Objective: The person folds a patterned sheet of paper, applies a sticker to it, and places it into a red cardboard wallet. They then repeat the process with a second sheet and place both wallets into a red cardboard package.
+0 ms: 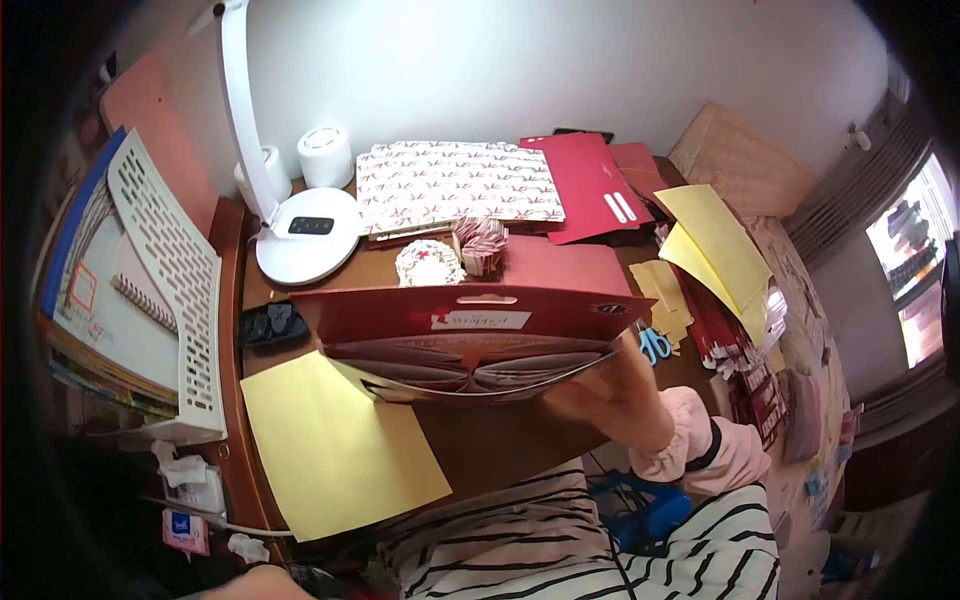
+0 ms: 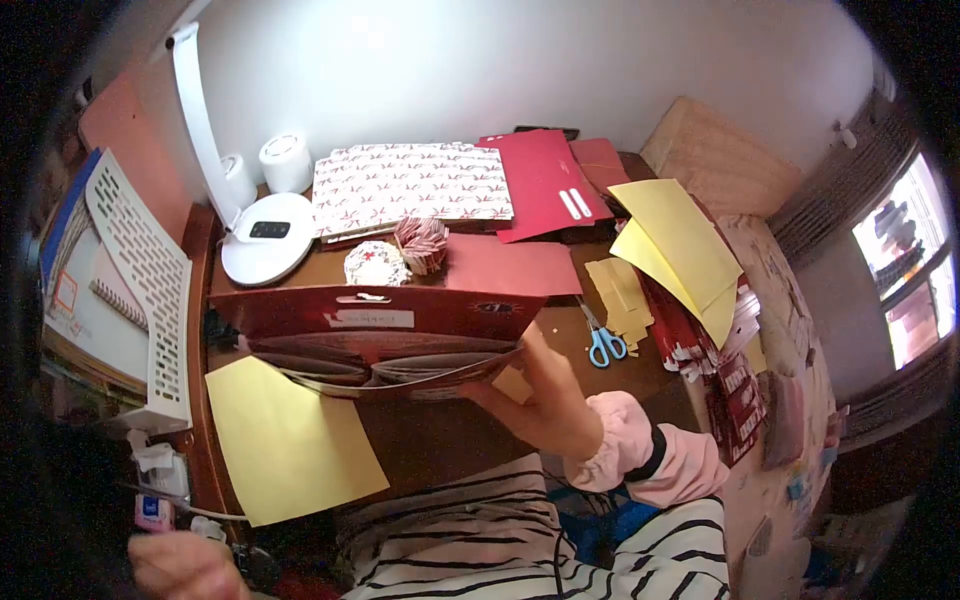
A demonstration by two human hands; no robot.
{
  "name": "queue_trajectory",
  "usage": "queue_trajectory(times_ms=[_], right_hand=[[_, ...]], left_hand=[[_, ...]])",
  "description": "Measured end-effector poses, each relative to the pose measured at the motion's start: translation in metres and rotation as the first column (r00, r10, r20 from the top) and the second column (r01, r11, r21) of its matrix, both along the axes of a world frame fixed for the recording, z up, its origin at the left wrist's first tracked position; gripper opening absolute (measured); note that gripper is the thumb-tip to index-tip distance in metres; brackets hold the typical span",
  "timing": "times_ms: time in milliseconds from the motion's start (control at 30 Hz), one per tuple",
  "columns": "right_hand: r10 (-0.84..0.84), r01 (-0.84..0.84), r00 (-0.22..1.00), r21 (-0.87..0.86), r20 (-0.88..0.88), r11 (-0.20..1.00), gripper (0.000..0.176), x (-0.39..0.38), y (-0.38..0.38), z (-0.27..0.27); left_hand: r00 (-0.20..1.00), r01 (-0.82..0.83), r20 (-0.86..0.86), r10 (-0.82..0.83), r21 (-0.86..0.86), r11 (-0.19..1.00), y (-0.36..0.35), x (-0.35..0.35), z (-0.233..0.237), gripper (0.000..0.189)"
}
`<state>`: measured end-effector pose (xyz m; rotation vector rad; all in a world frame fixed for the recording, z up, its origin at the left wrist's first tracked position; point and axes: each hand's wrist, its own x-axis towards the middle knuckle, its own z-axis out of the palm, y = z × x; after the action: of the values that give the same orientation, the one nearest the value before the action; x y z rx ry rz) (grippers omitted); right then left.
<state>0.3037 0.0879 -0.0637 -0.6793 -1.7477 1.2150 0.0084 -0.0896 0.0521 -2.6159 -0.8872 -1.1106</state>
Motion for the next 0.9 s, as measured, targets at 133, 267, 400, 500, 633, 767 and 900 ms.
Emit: queue_trajectory(times_ms=[133, 267, 400, 500, 633, 767, 900], right_hand=[[-0.083, 0.037, 0.983, 0.267, 0.165, 0.963, 0.066, 0.002, 0.006, -0.008], [-0.065, 0.031, 0.990, 0.259, 0.122, 0.965, 0.065, -0.001, 0.004, -0.010], [-0.127, 0.074, 0.981, 0.320, 0.147, 0.945, 0.062, -0.005, 0.000, -0.007], [-0.164, 0.106, 0.972, 0.314, 0.165, 0.943, 0.060, -0.008, -0.003, -0.014], [-0.137, 0.096, 0.983, 0.290, 0.123, 0.952, 0.058, -0.011, -0.010, -0.005], [-0.088, 0.073, 0.994, 0.223, 0.057, 0.972, 0.056, -0.009, -0.010, -0.016], [-0.054, 0.045, 0.997, 0.175, 0.050, 0.984, 0.057, -0.009, -0.010, -0.016]], left_hand=[[0.942, -0.335, -0.010, 0.335, -0.025, 0.942, 0.052, 0.010, -0.025, 0.026], [0.899, -0.437, -0.058, 0.435, -0.021, 0.899, 0.086, 0.019, -0.048, 0.033], [0.882, -0.465, -0.066, 0.467, 0.051, 0.884, 0.088, 0.021, -0.053, 0.031], [0.897, -0.433, -0.044, 0.439, 0.112, 0.895, 0.087, 0.019, -0.056, 0.026], [0.913, -0.407, 0.001, 0.407, 0.025, 0.913, 0.082, 0.019, -0.058, 0.027], [0.918, -0.389, 0.068, 0.391, -0.036, 0.920, 0.079, 0.023, -0.056, 0.029], [0.914, -0.396, 0.054, 0.402, -0.098, 0.913, 0.073, 0.026, -0.050, 0.021]])
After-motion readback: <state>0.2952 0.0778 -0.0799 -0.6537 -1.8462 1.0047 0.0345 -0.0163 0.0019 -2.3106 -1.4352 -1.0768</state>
